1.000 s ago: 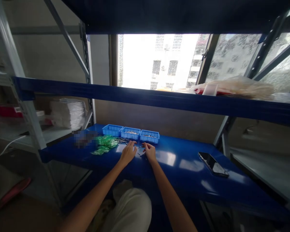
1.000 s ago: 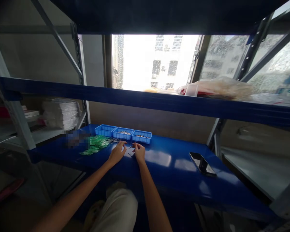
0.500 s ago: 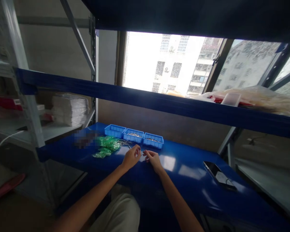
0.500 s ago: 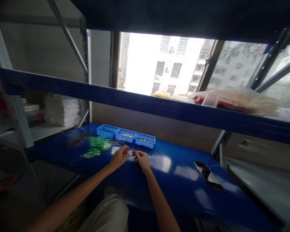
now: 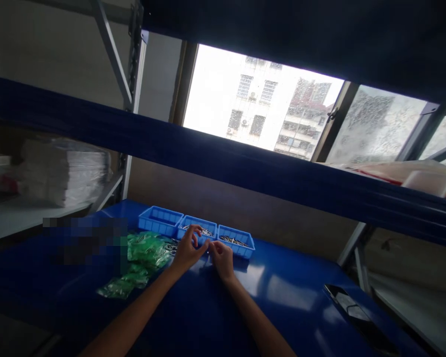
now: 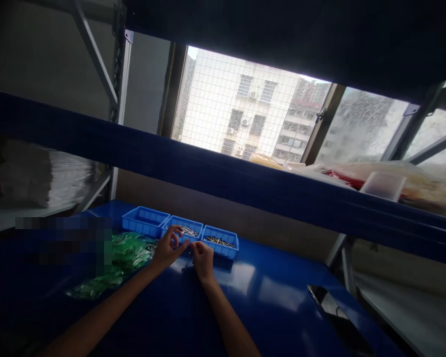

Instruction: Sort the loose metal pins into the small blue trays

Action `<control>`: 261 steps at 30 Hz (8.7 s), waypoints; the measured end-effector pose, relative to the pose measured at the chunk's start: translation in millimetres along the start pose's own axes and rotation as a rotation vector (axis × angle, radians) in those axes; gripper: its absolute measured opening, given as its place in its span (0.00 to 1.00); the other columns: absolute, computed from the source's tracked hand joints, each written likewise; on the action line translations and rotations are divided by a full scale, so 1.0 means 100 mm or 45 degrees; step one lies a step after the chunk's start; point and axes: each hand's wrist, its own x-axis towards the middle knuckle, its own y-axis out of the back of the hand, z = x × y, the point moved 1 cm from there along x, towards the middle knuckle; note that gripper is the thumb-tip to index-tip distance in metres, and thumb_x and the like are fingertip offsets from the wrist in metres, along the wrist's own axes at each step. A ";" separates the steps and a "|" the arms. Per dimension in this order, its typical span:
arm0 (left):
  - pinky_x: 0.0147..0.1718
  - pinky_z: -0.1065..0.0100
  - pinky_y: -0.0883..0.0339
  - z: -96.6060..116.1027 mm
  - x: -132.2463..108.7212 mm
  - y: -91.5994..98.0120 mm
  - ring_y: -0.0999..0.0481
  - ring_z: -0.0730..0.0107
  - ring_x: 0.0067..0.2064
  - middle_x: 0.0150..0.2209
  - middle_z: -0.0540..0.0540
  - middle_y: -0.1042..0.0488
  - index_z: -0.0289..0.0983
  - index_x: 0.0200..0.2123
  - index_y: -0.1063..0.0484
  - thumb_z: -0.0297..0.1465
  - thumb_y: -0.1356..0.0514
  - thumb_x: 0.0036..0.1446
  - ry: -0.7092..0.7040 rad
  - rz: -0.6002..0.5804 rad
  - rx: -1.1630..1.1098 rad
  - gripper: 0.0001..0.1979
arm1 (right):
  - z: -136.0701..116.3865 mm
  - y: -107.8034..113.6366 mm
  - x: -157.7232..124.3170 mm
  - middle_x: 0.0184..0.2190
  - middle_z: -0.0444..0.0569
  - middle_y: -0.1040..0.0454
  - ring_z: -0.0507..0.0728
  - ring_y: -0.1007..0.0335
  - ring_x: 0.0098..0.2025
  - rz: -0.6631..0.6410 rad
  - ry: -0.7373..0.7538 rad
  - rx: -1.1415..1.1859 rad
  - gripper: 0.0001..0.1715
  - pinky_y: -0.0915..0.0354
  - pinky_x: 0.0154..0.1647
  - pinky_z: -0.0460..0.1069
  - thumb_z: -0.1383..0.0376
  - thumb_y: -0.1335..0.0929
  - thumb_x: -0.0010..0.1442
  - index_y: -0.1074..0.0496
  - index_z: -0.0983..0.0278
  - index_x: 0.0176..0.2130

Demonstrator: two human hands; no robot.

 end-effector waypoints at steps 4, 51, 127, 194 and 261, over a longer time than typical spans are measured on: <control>0.24 0.73 0.40 -0.05 -0.04 0.09 0.35 0.77 0.23 0.26 0.53 0.32 0.39 0.36 0.34 0.40 0.44 0.49 0.042 -0.124 0.082 0.13 | -0.03 0.00 0.00 0.17 0.43 0.32 0.48 0.41 0.13 0.052 -0.035 0.032 0.23 0.46 0.12 0.43 0.47 0.36 0.49 0.31 0.65 0.25; 0.44 0.59 0.47 0.11 -0.01 0.41 0.34 0.60 0.42 0.36 0.46 0.30 0.38 0.34 0.31 0.29 0.49 0.51 0.092 0.369 0.718 0.08 | -0.27 0.22 0.18 0.26 0.49 0.26 0.50 0.33 0.20 0.041 -0.087 -0.018 0.21 0.38 0.16 0.44 0.53 0.34 0.48 0.26 0.66 0.35; 0.31 0.69 0.36 -0.09 -0.13 0.16 0.34 0.73 0.28 0.33 0.47 0.34 0.37 0.29 0.30 0.38 0.49 0.55 -0.054 -0.220 0.452 0.12 | 0.00 -0.12 -0.02 0.27 0.46 0.29 0.45 0.42 0.18 -0.030 -0.382 0.372 0.21 0.46 0.14 0.40 0.51 0.34 0.48 0.29 0.66 0.32; 0.39 0.65 0.40 -0.20 -0.14 0.16 0.30 0.66 0.36 0.33 0.47 0.27 0.38 0.35 0.30 0.24 0.44 0.49 0.054 -0.497 0.694 0.08 | -0.12 -0.04 -0.15 0.33 0.44 0.27 0.51 0.32 0.32 -0.059 0.058 -0.648 0.09 0.39 0.31 0.45 0.66 0.35 0.52 0.26 0.59 0.35; 0.32 0.71 0.36 -0.11 -0.06 0.15 0.30 0.73 0.30 0.32 0.47 0.27 0.37 0.33 0.27 0.35 0.50 0.56 0.053 -0.150 0.245 0.13 | -0.10 -0.08 -0.05 0.26 0.48 0.26 0.50 0.34 0.24 0.000 -0.330 0.251 0.22 0.41 0.20 0.43 0.50 0.34 0.46 0.27 0.67 0.29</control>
